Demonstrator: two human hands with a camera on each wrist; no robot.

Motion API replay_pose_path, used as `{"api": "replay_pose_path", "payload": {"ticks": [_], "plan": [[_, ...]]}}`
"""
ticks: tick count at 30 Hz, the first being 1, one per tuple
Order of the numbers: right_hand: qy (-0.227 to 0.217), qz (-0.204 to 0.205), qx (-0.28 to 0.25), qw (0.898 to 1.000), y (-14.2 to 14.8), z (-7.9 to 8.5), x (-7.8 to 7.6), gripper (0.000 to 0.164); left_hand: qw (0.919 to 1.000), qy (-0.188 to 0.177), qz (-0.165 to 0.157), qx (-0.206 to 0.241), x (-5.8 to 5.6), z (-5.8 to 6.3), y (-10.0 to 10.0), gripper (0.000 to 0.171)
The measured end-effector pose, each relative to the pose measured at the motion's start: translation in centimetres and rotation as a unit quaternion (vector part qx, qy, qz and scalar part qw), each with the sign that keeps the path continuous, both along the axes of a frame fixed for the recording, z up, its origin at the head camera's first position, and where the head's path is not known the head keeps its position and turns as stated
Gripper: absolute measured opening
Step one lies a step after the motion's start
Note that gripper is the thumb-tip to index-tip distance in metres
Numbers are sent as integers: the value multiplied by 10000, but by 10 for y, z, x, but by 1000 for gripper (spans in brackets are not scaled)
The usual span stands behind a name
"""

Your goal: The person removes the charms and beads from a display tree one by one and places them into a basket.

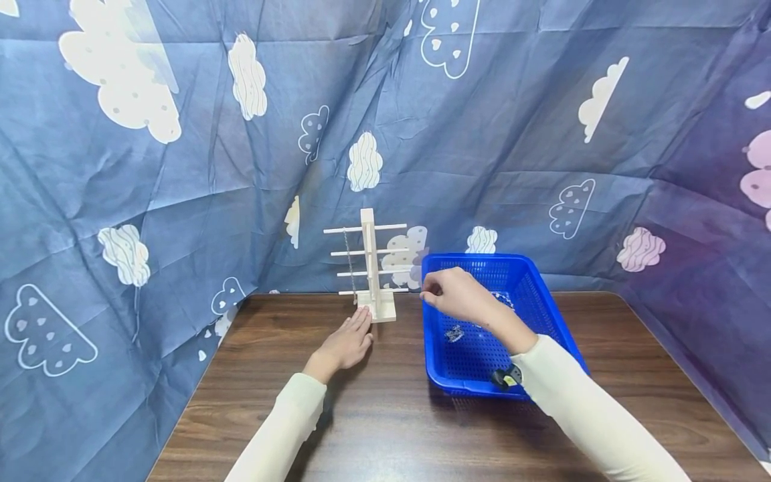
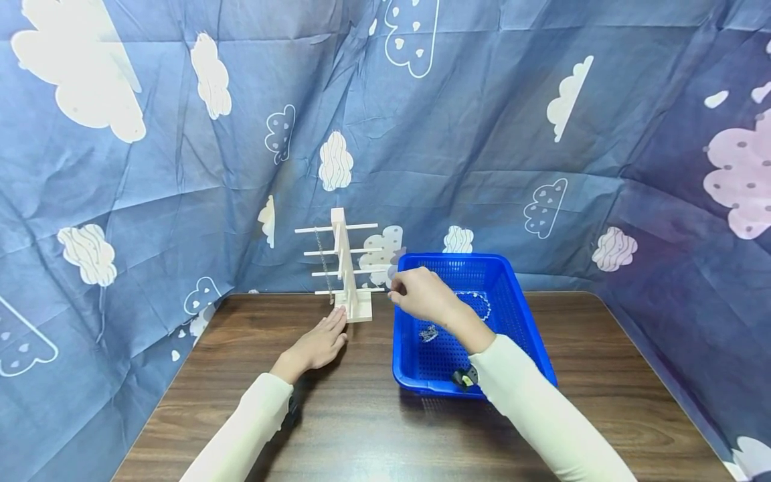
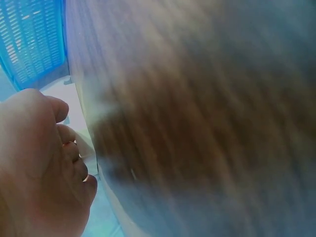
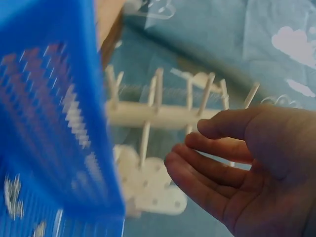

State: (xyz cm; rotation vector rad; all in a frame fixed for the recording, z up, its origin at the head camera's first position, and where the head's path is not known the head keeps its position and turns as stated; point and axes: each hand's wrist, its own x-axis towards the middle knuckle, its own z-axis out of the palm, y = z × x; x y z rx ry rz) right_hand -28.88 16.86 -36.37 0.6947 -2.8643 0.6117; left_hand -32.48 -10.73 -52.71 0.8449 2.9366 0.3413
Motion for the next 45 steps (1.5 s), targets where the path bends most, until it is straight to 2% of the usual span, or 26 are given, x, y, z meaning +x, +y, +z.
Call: {"api": "replay_pose_path", "payload": {"ticks": [5, 10, 14, 20, 26, 29, 34, 40, 45], "plan": [[228, -82, -461, 9986, -26, 3, 16, 19, 10000, 18, 13, -34, -1, 0, 0, 59], [367, -232, -671, 9968, -58, -5, 29, 45, 10000, -27, 5, -45, -1, 2, 0, 59], [443, -303, -753, 9957, -84, -26, 37, 65, 10000, -49, -11, -64, 1, 3, 0, 59], [684, -630, -1112, 9894, -117, -63, 45, 71, 9998, -50, -62, -192, 2, 1, 1, 61], [826, -928, -1347, 9831, -132, -92, 39, 75, 9998, 20, -196, -26, 2, 4, 1, 62], [866, -1024, -1356, 9816, -134, -107, 35, 74, 9997, 30, -232, -117, 3, 3, 1, 63], [868, -1318, -1388, 9777, -130, -133, 24, 70, 9997, 60, -151, -168, 1, -1, 2, 60], [723, -1389, -813, 9843, -127, -150, 10, 66, 10000, 59, -37, 3, 1, 0, 0, 58], [732, -1377, -409, 9869, -129, -164, 0, 63, 9999, 63, -99, 69, -1, 0, -2, 58]]}}
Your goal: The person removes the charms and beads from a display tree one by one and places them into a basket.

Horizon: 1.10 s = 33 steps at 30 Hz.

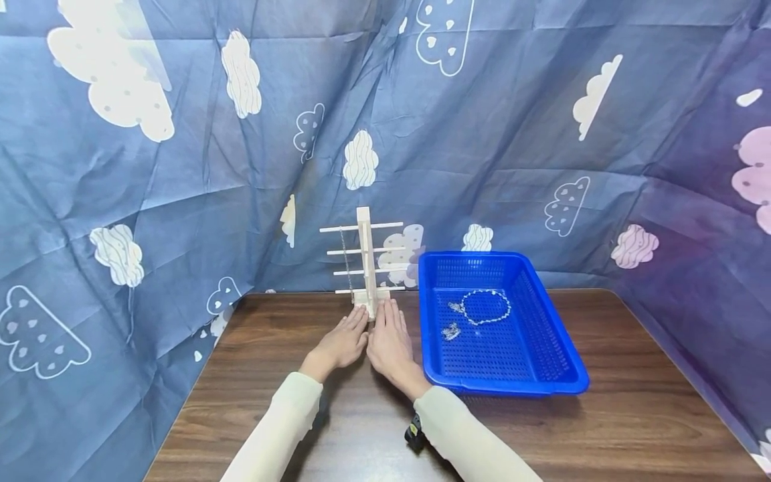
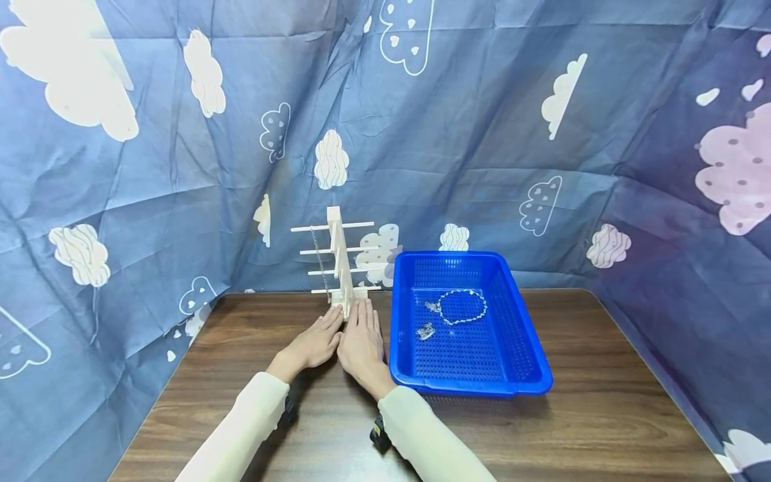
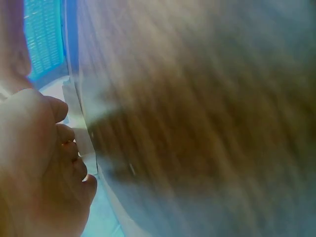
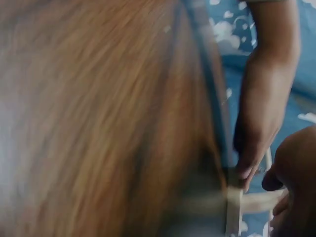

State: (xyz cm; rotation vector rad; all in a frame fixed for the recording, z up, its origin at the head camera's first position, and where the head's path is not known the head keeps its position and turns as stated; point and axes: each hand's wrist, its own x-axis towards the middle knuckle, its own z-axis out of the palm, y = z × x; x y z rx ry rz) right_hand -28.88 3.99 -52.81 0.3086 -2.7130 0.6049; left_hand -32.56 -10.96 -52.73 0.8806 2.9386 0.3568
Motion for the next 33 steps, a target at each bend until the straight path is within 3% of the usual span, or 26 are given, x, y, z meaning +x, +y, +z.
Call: {"api": "replay_pose_path", "payload": {"ticks": [7, 16, 24, 33], "plan": [[-323, 2, 165, 9993, 1, -17, -14, 64, 10000, 7, -49, 22, 1, 0, -3, 58], [-648, 246, 254, 9973, 5, -23, -24, 67, 9999, -11, -121, -58, 0, 3, -10, 57], [-554, 397, 770, 9947, 7, -27, -29, 66, 9998, -136, -117, -31, -3, 1, -10, 59], [-642, 397, 896, 9931, 6, -29, -29, 64, 9998, -141, -153, -11, -4, 4, -14, 57]]}}
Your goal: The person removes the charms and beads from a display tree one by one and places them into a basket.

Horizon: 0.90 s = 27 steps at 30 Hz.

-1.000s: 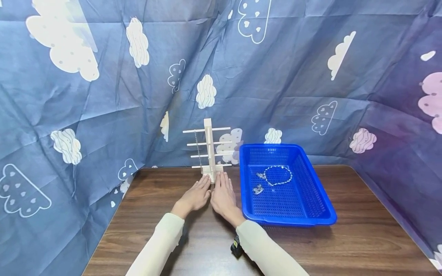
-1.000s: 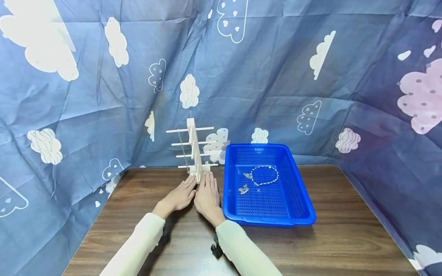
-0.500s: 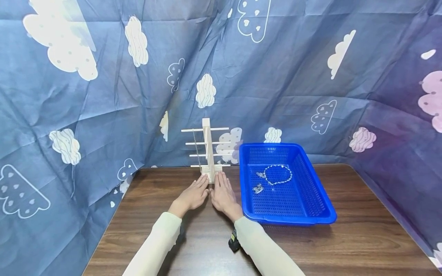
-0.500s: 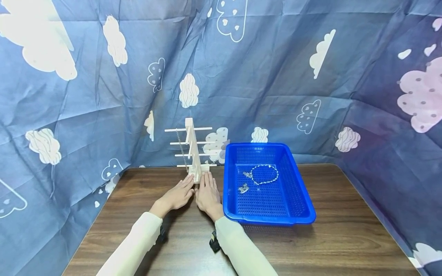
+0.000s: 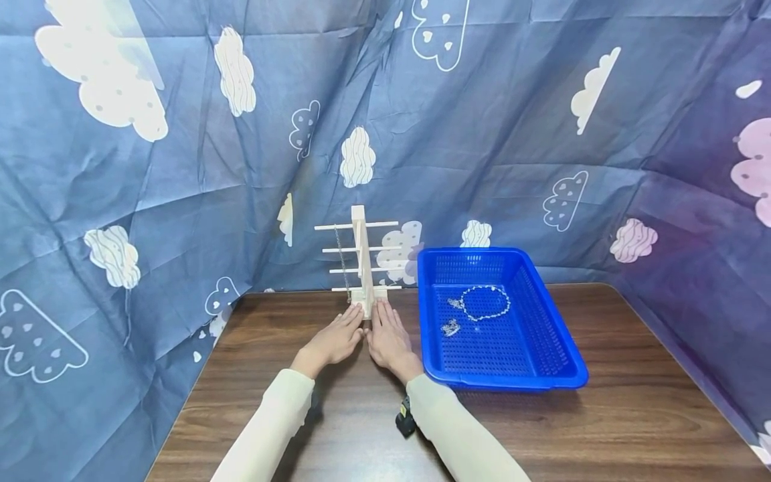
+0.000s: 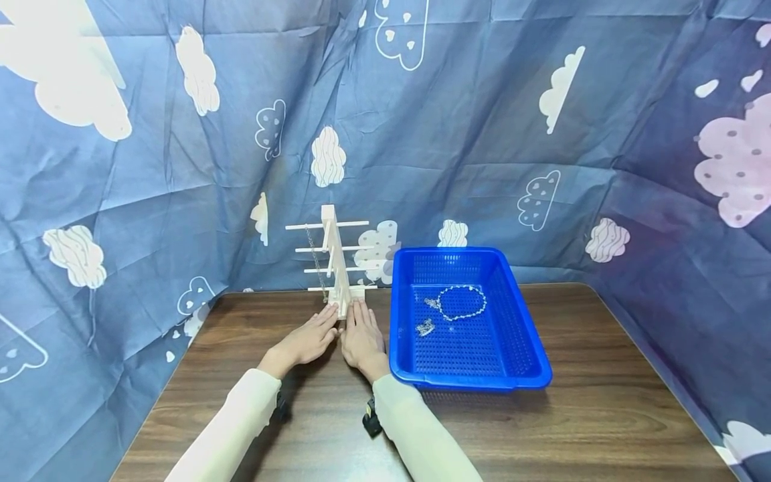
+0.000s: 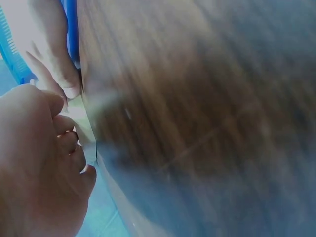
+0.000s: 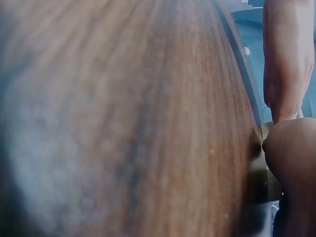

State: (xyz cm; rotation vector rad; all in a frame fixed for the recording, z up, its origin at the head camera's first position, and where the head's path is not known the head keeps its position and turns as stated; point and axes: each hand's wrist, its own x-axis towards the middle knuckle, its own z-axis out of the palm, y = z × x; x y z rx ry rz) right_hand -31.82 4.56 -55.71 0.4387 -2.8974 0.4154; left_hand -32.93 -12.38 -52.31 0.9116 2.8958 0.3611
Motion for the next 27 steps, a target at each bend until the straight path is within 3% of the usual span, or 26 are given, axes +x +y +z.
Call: {"api": "replay_pose_path", "payload": {"ticks": [7, 11, 16, 22, 27], "plan": [[-8, 45, 91, 9999, 0, -2, 2, 65, 9999, 74, -90, 108, -1, 4, -12, 55], [-39, 31, 59, 10000, 1, 1, 2, 65, 9988, 303, 226, 318, -4, 10, -17, 51], [-32, -9, -92, 10000, 1, 0, -1, 66, 9937, 639, 567, 727, -7, 25, -24, 44], [-7, 8, -138, 9999, 0, 3, 2, 65, 9840, 1178, 608, 1192, -10, 44, -32, 34], [21, 21, -158, 9999, 0, 1, 2, 64, 9775, 1565, 549, 1302, -12, 62, -37, 29]]}}
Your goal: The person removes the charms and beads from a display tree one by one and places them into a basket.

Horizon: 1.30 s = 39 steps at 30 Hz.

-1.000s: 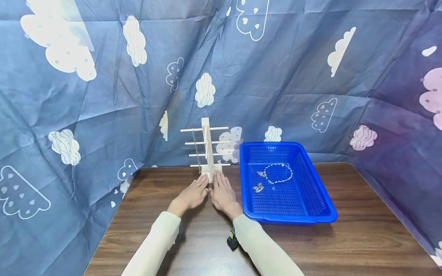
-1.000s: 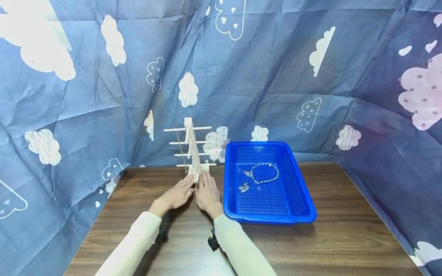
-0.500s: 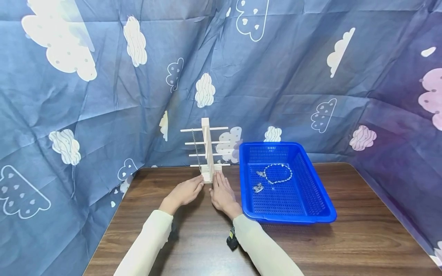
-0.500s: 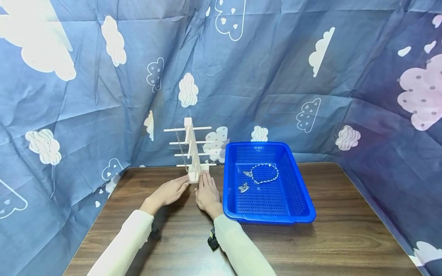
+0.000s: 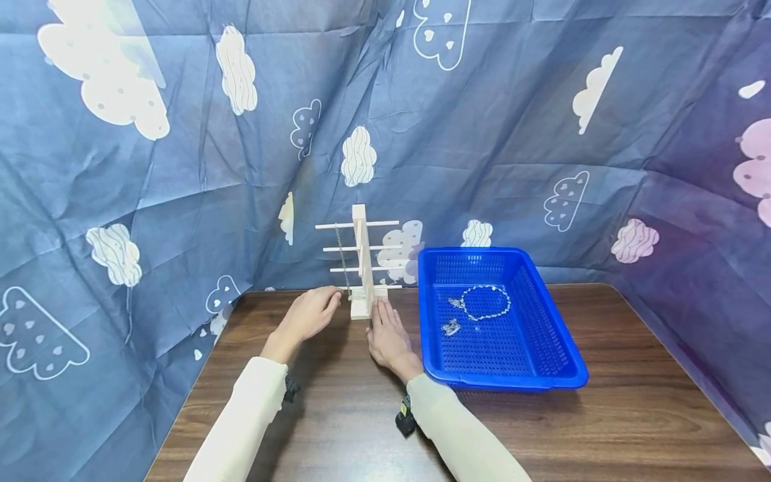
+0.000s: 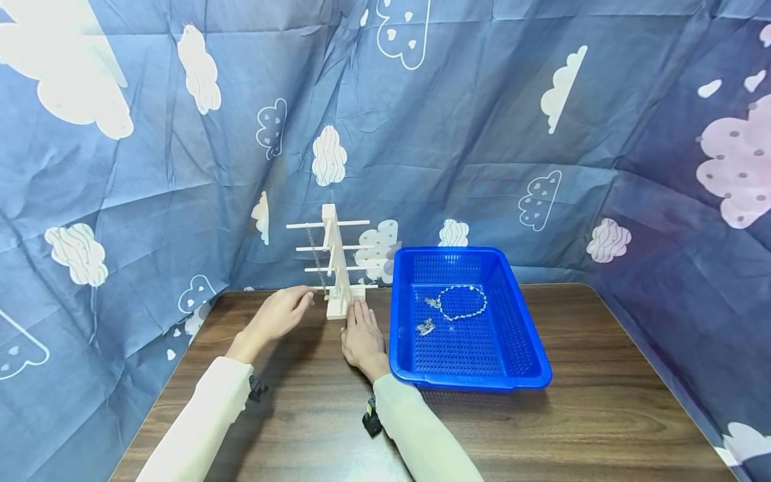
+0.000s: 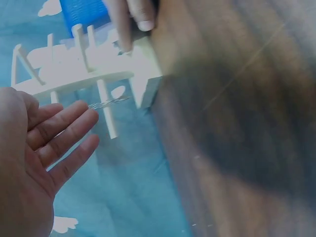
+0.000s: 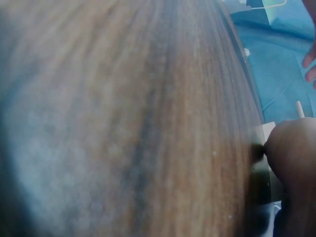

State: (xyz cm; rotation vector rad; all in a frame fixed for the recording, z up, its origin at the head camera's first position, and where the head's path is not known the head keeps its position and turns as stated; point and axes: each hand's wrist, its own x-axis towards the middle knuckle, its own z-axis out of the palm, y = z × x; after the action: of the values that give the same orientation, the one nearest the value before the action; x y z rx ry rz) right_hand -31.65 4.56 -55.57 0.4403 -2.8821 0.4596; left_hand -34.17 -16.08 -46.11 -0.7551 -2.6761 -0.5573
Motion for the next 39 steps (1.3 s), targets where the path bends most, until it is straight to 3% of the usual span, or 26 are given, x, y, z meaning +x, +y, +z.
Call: {"api": "replay_pose_path", "payload": {"ticks": [11, 22, 31, 39], "plan": [[-29, 1, -161, 9999, 0, -1, -2, 63, 9966, 409, 229, 674, -5, 46, -5, 25], [-96, 29, -245, 9996, 0, -8, -5, 65, 9827, 1027, 736, 1352, -11, 82, 0, 21], [-155, 44, -268, 9995, 0, -3, -2, 64, 9684, 1455, 1165, 1658, -17, 99, 11, 19], [-146, -24, -203, 9997, -1, -1, 0, 64, 9676, 1179, 1508, 1649, -24, 99, 23, 24]]}}
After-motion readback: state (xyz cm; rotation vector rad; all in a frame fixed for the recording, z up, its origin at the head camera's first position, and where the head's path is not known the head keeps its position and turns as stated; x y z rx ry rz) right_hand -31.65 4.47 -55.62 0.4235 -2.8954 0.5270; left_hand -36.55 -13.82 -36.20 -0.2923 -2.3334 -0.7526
